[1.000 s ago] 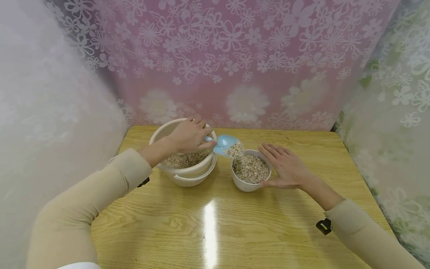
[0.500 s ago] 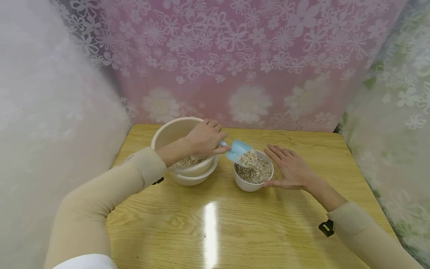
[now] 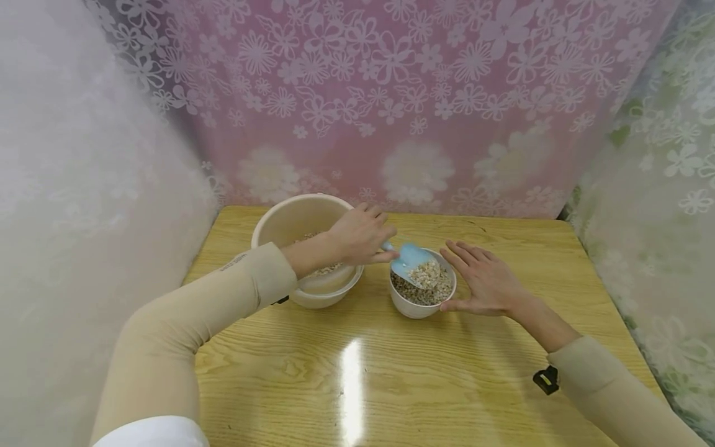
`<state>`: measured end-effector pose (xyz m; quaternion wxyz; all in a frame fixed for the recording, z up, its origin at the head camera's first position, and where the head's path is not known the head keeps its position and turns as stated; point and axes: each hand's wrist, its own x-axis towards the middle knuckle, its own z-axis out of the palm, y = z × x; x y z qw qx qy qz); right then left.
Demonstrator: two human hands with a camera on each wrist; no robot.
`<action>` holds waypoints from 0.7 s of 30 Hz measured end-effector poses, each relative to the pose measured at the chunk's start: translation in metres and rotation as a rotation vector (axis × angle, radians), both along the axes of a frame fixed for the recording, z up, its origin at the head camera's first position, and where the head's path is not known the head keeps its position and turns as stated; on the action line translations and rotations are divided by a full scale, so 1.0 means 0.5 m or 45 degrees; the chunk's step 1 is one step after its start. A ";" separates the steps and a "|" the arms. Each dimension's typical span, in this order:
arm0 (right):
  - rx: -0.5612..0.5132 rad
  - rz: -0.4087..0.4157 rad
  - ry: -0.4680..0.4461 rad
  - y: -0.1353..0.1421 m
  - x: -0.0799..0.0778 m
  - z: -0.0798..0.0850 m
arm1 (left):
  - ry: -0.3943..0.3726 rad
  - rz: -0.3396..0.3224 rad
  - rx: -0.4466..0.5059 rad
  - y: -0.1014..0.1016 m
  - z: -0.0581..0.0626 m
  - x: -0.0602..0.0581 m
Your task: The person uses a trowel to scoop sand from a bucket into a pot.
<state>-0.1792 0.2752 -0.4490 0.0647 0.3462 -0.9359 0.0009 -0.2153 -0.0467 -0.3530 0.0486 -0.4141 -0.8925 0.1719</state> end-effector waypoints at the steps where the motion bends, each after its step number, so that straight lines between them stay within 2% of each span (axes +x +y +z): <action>1: 0.001 0.000 0.000 0.000 0.000 0.001 | 0.008 -0.003 -0.012 0.004 0.000 0.000; 8: 0.005 0.011 0.021 0.001 -0.002 0.001 | 0.032 -0.039 -0.066 0.024 -0.007 -0.004; 21: 0.013 0.013 0.028 0.001 -0.005 -0.003 | 0.171 -0.119 -0.194 0.044 -0.010 -0.004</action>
